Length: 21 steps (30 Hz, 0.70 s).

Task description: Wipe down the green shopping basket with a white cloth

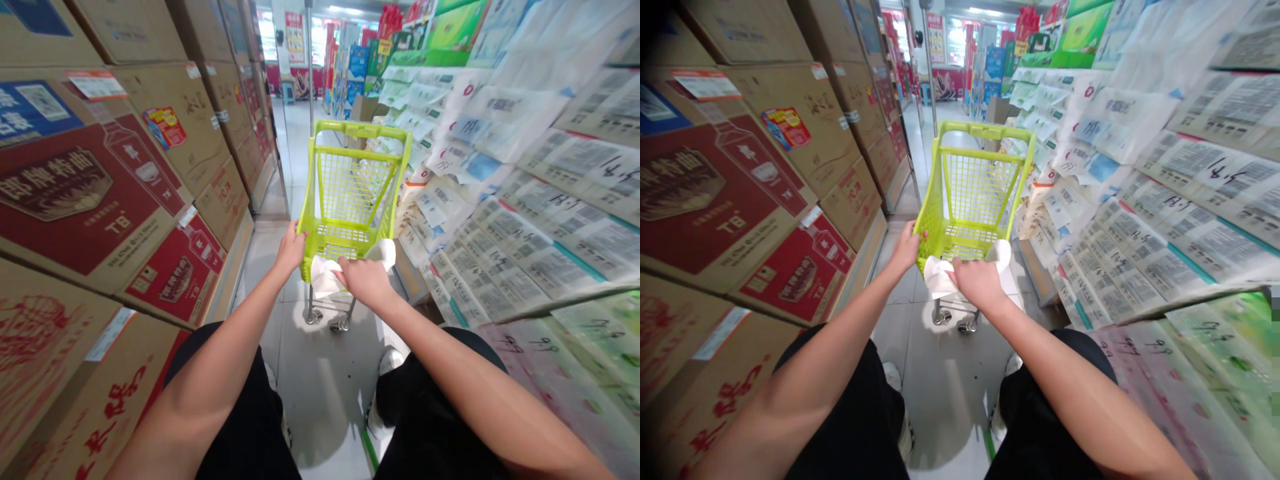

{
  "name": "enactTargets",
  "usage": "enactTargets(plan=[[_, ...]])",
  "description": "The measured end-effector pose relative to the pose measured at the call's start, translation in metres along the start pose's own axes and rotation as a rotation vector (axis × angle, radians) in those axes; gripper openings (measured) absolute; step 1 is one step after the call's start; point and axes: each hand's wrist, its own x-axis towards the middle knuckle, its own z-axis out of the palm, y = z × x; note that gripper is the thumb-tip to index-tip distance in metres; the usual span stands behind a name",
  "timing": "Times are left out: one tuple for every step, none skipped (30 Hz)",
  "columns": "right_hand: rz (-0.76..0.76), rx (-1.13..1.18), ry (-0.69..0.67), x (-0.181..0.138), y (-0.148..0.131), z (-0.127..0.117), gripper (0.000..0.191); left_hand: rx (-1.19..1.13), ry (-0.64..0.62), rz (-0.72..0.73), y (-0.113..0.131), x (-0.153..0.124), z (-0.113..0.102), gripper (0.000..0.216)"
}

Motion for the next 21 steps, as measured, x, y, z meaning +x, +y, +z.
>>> enactTargets(plan=[[0.002,0.006,0.002,0.001,-0.004,-0.001,0.045,0.025,0.000,0.012,0.004,-0.007,0.005,0.044],[0.000,0.010,0.007,0.002,-0.007,-0.002,0.044,0.039,-0.003,0.009,0.008,-0.015,0.009,0.043],[-0.003,0.011,0.014,0.003,-0.011,-0.002,0.044,0.047,-0.013,-0.002,0.012,-0.022,0.014,0.043],[-0.007,0.011,0.020,0.004,-0.015,-0.003,0.042,0.044,-0.020,0.002,0.016,-0.028,0.018,0.041],[-0.009,0.011,0.023,0.004,-0.019,-0.004,0.040,0.031,-0.028,0.016,0.020,-0.033,0.021,0.039],[-0.012,0.012,0.021,0.005,-0.022,-0.005,0.038,0.025,-0.039,0.022,0.023,-0.036,0.023,0.035],[-0.014,0.015,0.018,0.005,-0.025,-0.006,0.037,0.025,-0.051,0.025,0.025,-0.038,0.024,0.031],[-0.017,0.019,0.012,0.005,-0.027,-0.006,0.036,0.033,-0.069,0.027,0.027,-0.038,0.023,0.028],[-0.018,0.023,0.008,0.005,-0.028,-0.007,0.036,0.048,-0.093,0.029,0.027,-0.037,0.021,0.026],[-0.019,0.027,0.009,0.005,-0.029,-0.007,0.037,0.066,-0.121,0.035,0.025,-0.034,0.018,0.025],[-0.020,0.030,0.014,0.004,-0.028,-0.007,0.039,0.082,-0.153,0.047,0.023,-0.030,0.014,0.024],[-0.020,0.031,0.019,0.004,-0.027,-0.007,0.041,0.089,-0.184,0.065,0.020,-0.025,0.009,0.024],[-0.018,0.031,0.022,0.003,-0.025,-0.007,0.044,0.081,-0.203,0.078,0.016,-0.020,0.005,0.025],[-0.016,0.029,0.017,0.002,-0.021,-0.007,0.046,0.067,-0.213,0.086,0.012,-0.015,0.000,0.025],[-0.011,0.024,0.006,0.000,-0.017,-0.007,0.047,0.050,-0.218,0.089,0.009,-0.009,-0.004,0.026],[-0.006,0.018,-0.009,-0.001,-0.012,-0.007,0.049,0.029,-0.225,0.083,0.005,-0.003,-0.008,0.028],[0.000,0.011,-0.026,-0.003,-0.007,-0.006,0.050,0.005,-0.243,0.066,0.002,0.002,-0.012,0.030],[0.004,0.006,-0.038,-0.005,-0.003,-0.006,0.050,-0.027,-0.262,0.043,0.000,0.007,-0.016,0.031],[0.003,0.002,-0.046,-0.006,0.002,-0.006,0.051,-0.055,-0.277,0.018,-0.002,0.011,-0.018,0.033],[0.002,0.000,-0.049,-0.007,0.005,-0.005,0.051,-0.073,-0.273,-0.001,-0.003,0.014,-0.020,0.033],[0.002,-0.002,-0.049,-0.008,0.008,-0.004,0.051,-0.079,-0.248,-0.012,-0.004,0.015,-0.020,0.032]])
